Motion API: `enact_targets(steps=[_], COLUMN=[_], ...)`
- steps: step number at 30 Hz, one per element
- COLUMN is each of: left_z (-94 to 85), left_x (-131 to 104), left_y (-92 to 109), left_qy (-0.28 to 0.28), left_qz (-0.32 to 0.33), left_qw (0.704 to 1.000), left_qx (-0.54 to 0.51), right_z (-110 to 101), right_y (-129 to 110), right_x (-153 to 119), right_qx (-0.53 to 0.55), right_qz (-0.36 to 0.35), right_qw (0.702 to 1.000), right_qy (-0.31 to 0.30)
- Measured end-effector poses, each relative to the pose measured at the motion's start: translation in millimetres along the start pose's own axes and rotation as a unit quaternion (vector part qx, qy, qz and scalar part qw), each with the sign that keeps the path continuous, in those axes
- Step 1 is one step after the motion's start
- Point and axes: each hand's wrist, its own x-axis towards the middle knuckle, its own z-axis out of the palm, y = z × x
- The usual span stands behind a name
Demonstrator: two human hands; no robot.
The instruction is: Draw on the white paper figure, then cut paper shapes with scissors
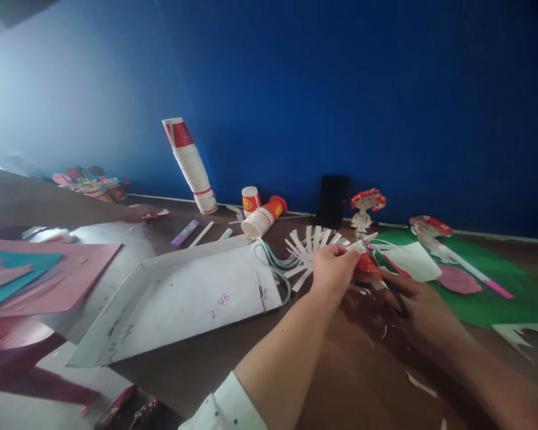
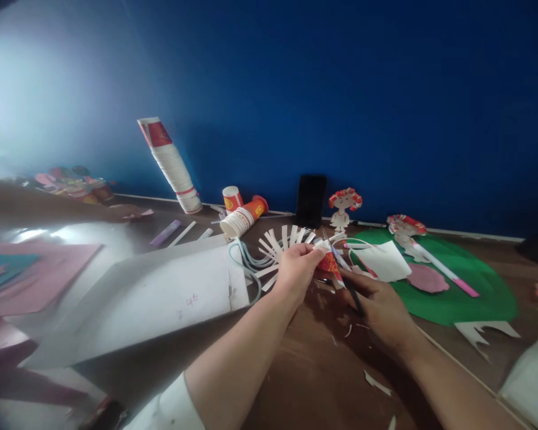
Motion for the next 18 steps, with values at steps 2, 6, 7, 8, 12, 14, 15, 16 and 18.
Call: enact_targets(steps=[2,6,7,8,12,14,15,16,18], left_z=[0.1,0.5,0.6,0.7,0.6,0.2,-0.1,-0.2,-0.4], left_x=[0,-2,-3,-3,-3,-2,-2,-1,-2], left_y=[1,4,5,5,4,3,3,2,3], left_qy=[0.003,0.001,0.0,0.001,-0.001,-0.002,-0.001,0.0,0.002], left_qz=[0.002,-0.002,-0.004,-0.004,-0.007,-0.004,-0.001,0.001,0.004], left_qw=[1.0,1.0,1.0,1.0,1.0,1.0,1.0,1.0,1.0], left_qx=[0.004,0.001,-0.001,-0.003,-0.012,-0.01,-0.007,-0.004,-0.003], right_z=[0,3,3,4,4,3,2,1,0], right_y=[-3,-8,-9,-9,-13,-15,-15,-15,-14], right_x=[-3,-10,-11,-12,-12,-10,-9,-7,-4], right_qx=[0.0,-0.025,-0.03,-0.033,-0.053,-0.084,-0.099,-0.11,-0.123], right_qz=[0.013,-0.005,-0.015,-0.021,-0.025,-0.041,-0.053,-0.064,-0.08], right_qw=[1.0,0.999,0.999,0.999,0.998,0.995,0.993,0.992,0.989], right_qy=[0.004,0.024,0.025,0.022,0.023,0.031,0.029,0.024,0.016])
